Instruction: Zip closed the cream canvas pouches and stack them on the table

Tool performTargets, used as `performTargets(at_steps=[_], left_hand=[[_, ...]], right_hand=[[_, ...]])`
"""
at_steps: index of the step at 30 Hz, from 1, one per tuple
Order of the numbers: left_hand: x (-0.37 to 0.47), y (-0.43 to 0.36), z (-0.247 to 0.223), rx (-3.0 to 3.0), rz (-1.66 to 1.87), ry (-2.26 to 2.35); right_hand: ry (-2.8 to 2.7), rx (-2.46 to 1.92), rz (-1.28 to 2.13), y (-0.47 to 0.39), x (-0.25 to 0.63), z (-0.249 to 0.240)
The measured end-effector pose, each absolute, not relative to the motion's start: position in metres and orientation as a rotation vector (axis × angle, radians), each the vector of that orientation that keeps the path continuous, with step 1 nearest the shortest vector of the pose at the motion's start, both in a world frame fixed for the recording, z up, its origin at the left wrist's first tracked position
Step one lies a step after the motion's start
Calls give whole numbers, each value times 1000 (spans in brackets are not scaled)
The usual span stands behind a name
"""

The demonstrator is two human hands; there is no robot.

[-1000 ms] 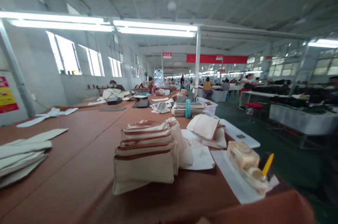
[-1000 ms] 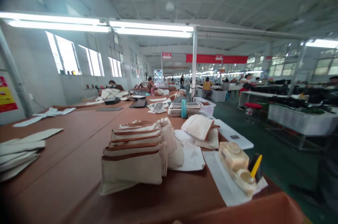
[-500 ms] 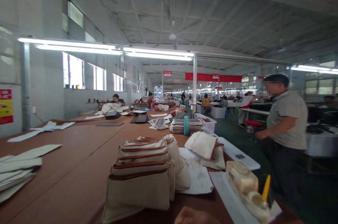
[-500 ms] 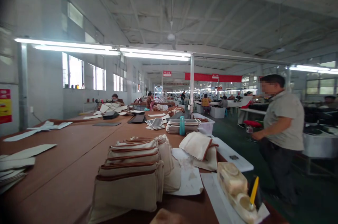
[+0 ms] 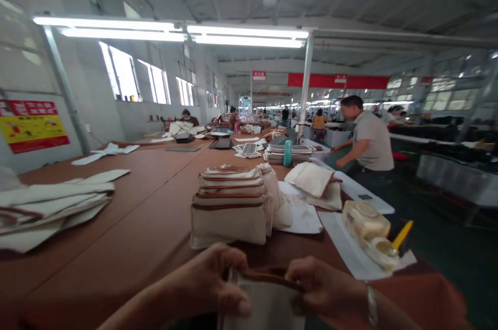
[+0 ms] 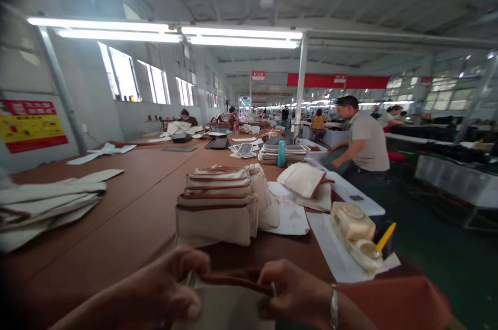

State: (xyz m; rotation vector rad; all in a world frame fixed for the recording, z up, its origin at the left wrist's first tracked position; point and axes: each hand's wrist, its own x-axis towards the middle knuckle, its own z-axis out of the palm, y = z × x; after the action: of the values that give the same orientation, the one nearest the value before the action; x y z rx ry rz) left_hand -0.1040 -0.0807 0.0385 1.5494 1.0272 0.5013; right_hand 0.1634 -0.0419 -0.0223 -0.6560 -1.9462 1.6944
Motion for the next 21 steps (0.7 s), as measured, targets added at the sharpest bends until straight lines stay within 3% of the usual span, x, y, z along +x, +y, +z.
performTargets(at_steps=[5, 9, 14, 21], left_hand=[[-66, -75, 34, 1702, 442, 900], [-73, -76, 13, 1640, 441, 1108], [-97, -69, -9, 1575, 455, 1136], [-99, -57, -13, 1395, 435, 1028]], right_hand=[[-1721, -439, 1889, -48, 135, -14], [-1621, -336, 2045, -50, 114, -43], [-1645, -505, 1835, -54, 113, -71], [-1801, -691, 1672, -51, 122, -55]])
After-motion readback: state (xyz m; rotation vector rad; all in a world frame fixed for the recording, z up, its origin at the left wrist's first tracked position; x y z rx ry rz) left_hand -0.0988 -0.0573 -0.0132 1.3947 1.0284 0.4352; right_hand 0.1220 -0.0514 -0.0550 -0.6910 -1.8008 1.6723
